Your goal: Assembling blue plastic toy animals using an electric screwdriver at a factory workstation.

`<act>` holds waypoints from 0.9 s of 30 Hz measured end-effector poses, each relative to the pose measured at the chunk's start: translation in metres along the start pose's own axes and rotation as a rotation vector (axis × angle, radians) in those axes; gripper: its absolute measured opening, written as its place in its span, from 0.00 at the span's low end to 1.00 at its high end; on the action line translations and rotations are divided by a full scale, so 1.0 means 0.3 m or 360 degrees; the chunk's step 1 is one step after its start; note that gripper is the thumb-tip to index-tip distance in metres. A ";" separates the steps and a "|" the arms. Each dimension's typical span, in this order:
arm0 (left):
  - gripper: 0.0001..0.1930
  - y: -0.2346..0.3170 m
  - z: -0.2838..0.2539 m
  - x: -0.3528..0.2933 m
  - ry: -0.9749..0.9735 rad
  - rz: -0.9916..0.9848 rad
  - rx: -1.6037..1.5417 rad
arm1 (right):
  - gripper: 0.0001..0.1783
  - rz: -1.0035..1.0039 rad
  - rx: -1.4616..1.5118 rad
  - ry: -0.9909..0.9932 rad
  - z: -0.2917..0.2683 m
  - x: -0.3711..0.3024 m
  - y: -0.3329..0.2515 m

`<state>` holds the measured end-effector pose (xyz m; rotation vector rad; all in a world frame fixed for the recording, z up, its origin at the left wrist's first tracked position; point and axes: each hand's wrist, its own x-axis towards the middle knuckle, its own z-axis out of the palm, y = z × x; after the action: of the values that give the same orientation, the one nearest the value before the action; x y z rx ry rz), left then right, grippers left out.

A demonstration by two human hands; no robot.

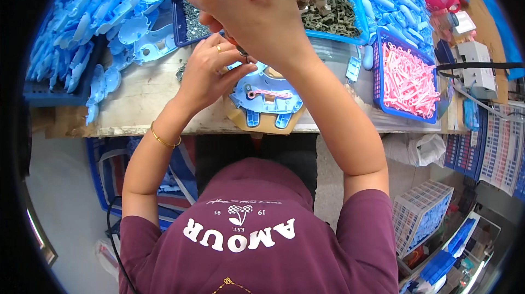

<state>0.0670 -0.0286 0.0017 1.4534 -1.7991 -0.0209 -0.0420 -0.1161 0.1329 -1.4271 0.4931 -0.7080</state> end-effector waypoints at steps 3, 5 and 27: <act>0.08 0.015 -0.005 -0.008 -0.0053 -0.0031 -0.0029 | 0.08 -0.0031 -0.0028 -0.0017 -0.019 -0.004 0.014; 0.08 0.025 -0.005 -0.009 -0.0076 -0.0023 -0.0039 | 0.08 -0.0144 -0.0003 -0.0055 -0.031 -0.007 0.021; 0.15 0.144 0.086 -0.097 -0.0322 0.0183 0.0111 | 0.09 -0.0084 -0.0129 0.0154 -0.225 -0.212 0.186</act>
<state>0.0173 -0.0017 -0.0116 1.4364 -2.0637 -0.0487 -0.1255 -0.1199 0.0643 -1.4910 0.5662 -0.8102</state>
